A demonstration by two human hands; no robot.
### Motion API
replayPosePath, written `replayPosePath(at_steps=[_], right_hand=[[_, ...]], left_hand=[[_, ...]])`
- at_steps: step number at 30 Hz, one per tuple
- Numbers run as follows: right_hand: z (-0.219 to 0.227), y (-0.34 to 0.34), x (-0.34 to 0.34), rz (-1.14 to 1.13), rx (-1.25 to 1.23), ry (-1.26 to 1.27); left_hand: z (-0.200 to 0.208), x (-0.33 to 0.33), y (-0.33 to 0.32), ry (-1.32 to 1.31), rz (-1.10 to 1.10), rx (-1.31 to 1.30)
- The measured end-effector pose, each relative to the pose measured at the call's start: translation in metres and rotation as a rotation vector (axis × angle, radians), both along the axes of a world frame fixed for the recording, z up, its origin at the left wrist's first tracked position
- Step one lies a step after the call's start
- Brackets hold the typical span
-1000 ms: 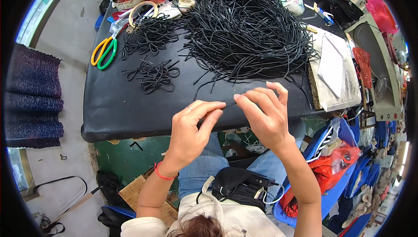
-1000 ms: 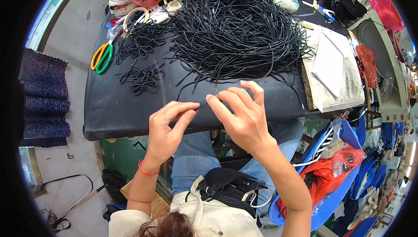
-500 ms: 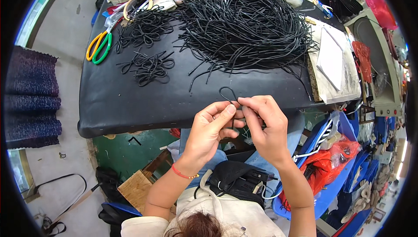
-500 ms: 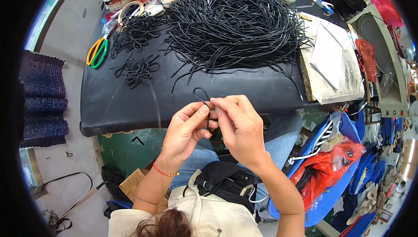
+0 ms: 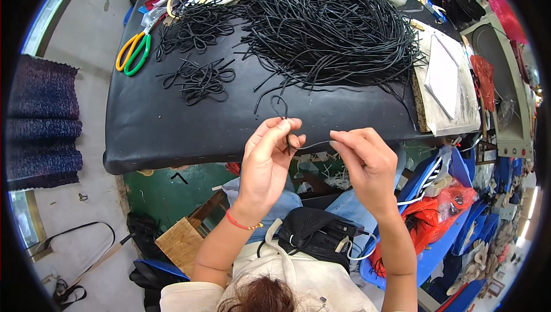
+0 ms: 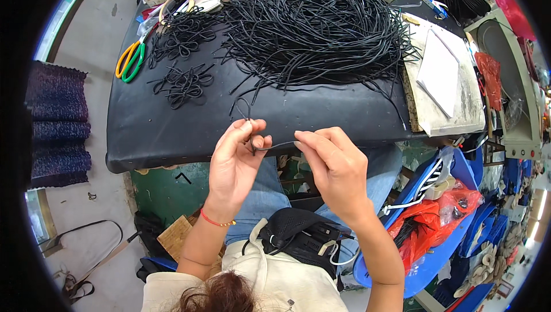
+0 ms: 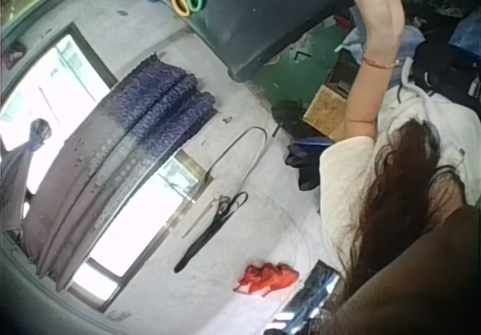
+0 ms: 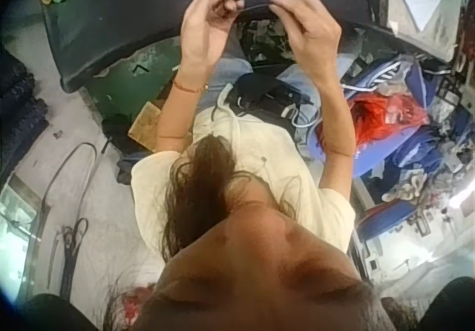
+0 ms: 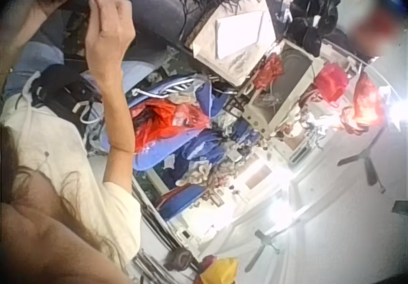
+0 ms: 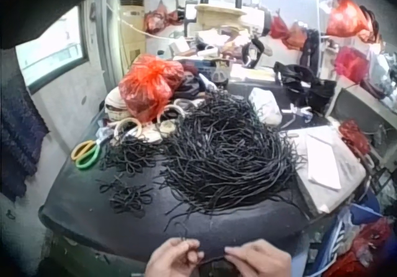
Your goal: The person sits at a workbench and repeatedly ties black cords into loops by hand. They pick up individual cords from a large pile, form a loop, and secure it, placing the finished items on the table.
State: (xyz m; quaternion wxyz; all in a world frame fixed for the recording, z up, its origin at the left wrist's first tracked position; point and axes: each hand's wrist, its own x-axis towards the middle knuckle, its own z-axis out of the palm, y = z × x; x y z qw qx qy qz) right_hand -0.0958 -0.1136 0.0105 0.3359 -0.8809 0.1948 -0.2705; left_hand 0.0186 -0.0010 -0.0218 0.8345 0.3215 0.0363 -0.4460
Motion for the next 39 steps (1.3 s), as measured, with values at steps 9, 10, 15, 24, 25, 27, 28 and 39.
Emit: replayPosePath(at_steps=[9, 10, 15, 24, 25, 27, 28, 39], right_hand=[[-0.001, 0.004, 0.012, 0.072, -0.228, -0.068], [-0.002, 0.004, 0.013, 0.072, -0.221, -0.075], [-0.008, 0.008, 0.011, 0.015, -0.051, -0.121], [0.013, -0.002, -0.008, 0.096, -0.229, 0.088], [0.027, -0.003, -0.008, 0.173, -0.293, 0.121], [0.029, -0.009, -0.002, 0.259, -0.289, 0.076], [0.024, -0.019, 0.004, 0.209, -0.221, 0.022], [0.007, 0.015, -0.013, 0.01, 0.649, 0.12]], left_hand=[[0.003, -0.003, 0.006, -0.172, -0.296, 0.149], [0.002, -0.003, 0.006, -0.193, -0.303, 0.147], [0.002, -0.002, 0.006, -0.199, -0.356, 0.134], [0.005, 0.005, 0.004, -0.666, -0.327, 0.455], [-0.001, 0.002, 0.004, -0.813, -0.321, 0.482], [0.008, 0.0, 0.006, -1.16, -0.43, 0.413], [0.011, 0.002, 0.007, -1.338, -0.472, 0.376], [0.005, 0.002, 0.006, -0.67, -0.412, 0.293]])
